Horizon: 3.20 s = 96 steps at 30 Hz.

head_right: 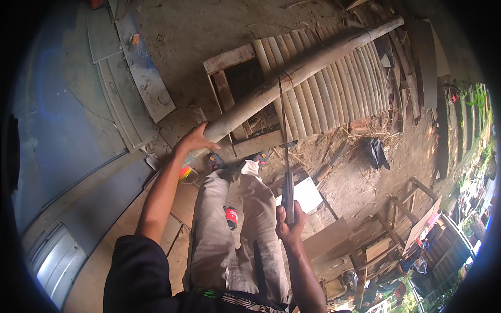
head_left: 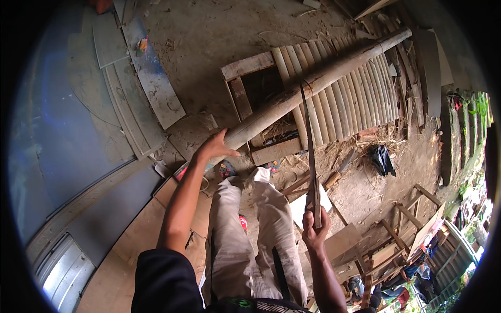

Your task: The person cuts bamboo poles with a hand saw and fits them into a wooden frame. They then use a hammer to secure the bamboo pieces in place.

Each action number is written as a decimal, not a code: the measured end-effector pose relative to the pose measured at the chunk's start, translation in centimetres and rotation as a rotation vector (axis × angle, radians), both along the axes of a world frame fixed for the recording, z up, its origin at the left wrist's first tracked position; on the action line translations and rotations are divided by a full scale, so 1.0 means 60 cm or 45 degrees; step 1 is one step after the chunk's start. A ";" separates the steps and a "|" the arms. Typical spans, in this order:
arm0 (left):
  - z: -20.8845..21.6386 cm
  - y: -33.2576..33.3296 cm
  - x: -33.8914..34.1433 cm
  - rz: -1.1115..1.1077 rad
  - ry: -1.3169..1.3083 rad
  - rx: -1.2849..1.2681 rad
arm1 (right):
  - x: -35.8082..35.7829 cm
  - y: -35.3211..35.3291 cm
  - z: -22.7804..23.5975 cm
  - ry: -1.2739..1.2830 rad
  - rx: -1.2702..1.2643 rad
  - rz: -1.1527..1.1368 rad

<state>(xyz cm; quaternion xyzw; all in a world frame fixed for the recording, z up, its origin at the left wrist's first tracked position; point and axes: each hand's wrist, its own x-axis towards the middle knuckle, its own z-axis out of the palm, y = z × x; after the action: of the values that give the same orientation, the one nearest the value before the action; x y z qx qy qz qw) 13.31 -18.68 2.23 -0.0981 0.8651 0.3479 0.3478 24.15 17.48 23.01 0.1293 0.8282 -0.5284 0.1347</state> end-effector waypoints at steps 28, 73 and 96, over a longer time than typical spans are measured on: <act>0.010 -0.062 -0.010 -0.193 0.751 -0.339 | 0.029 0.006 -0.039 0.023 0.001 -0.092; -0.086 -0.034 0.012 0.114 0.633 -0.732 | -0.058 -0.055 -0.021 -0.033 0.037 0.132; -0.113 -0.084 -0.022 -0.014 0.452 -0.469 | -0.125 -0.130 -0.023 -0.213 0.378 0.246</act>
<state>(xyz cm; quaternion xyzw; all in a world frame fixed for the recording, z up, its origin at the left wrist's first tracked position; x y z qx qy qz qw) 12.01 -23.73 -4.53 -0.0926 0.9618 0.1945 0.1688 16.64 9.69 21.65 0.1113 0.8916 -0.3722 0.2327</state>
